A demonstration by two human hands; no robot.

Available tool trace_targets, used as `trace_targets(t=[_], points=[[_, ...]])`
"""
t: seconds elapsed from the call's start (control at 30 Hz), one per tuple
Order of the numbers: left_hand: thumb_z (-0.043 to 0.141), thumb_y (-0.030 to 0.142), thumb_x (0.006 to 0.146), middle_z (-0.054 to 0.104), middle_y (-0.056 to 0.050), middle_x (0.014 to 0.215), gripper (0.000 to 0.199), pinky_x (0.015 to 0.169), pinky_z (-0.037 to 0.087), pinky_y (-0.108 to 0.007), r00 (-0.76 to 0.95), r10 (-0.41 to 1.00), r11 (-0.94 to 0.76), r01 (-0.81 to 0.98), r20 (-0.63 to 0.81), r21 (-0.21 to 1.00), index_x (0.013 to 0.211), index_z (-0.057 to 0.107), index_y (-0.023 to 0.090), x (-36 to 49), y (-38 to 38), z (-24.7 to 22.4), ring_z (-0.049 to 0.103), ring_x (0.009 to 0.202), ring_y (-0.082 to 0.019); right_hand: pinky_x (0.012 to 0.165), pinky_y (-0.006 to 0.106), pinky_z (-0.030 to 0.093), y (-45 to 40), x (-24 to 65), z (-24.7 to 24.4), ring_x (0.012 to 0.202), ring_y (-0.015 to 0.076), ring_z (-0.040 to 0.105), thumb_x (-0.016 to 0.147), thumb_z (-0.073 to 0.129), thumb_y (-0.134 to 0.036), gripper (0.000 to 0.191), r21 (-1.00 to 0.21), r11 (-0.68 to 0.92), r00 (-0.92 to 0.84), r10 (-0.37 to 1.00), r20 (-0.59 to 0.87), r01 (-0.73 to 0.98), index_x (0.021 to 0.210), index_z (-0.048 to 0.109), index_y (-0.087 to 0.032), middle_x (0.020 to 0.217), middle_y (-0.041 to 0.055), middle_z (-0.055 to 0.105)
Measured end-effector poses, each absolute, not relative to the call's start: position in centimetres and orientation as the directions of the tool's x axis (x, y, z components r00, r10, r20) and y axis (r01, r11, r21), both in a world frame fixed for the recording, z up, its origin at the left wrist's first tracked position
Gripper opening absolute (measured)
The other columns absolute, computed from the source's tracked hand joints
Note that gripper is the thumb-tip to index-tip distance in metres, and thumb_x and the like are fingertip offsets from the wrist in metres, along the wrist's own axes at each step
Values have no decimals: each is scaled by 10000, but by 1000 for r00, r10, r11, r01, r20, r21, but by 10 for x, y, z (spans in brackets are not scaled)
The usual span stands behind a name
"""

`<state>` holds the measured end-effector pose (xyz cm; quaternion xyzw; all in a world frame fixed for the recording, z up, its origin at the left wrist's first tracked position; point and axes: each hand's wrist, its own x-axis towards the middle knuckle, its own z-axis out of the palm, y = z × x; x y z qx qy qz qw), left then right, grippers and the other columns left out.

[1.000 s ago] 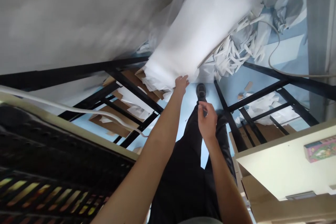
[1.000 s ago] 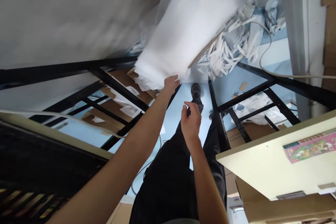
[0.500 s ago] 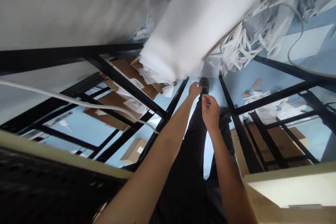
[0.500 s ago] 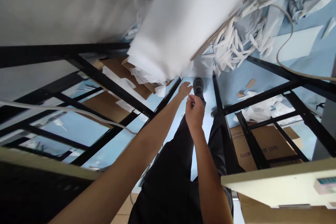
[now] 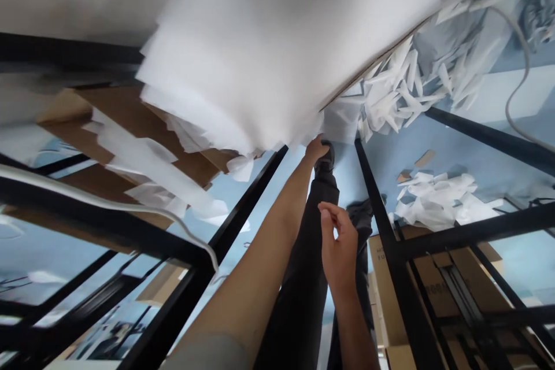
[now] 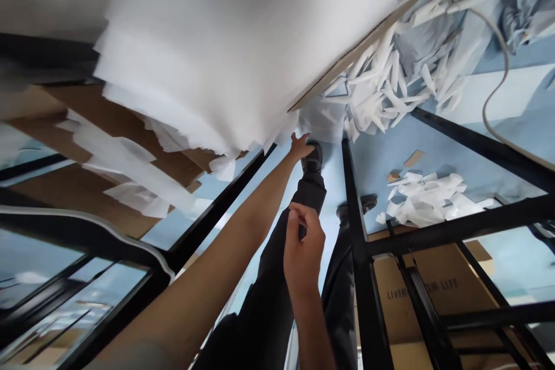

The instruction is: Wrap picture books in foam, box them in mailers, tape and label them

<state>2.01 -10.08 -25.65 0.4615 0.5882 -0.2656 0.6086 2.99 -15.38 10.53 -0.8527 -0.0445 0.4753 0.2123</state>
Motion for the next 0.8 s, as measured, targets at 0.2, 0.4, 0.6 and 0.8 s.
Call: trace_targets(t=[0.2,0.4,0.6,0.8], points=[[798,182,795,427,-232,1808,1001,1349,406,-483,158,224,393,888,-962,237,1743,480,153,18,-119,-274,414,1691,-445,1064,424,630,-167,38,95,1178,273,817,1093,615,-524,387,-359,-920,539,225,-811,-155,1172,842,-221,1216,96,872],[695,195,919,408,-245,1822,827,1387,346,-497,186,295,380,877,-937,294,1711,481,86,21,-121,-262,391,1704,-403,1062,434,639,-179,36,89,1166,280,823,1084,630,-563,416,-363,-912,523,218,-824,-192,1170,844,-216,1216,106,877],[655,287,1023,752,-158,1474,270,1360,383,-412,-19,527,622,690,-850,371,1229,793,180,21,-114,-180,632,1492,-306,1022,412,652,-157,19,123,1125,268,824,1080,609,-507,373,-422,-886,525,271,-807,-192,1159,820,-208,1195,108,873],[671,263,1042,784,-119,1044,105,1117,534,-466,-228,554,775,492,-801,396,986,656,176,31,-85,-64,718,1092,-259,1075,411,633,-105,10,209,1147,250,804,1112,580,-420,294,-628,-775,550,497,-672,-67,1180,801,-239,1198,87,844]])
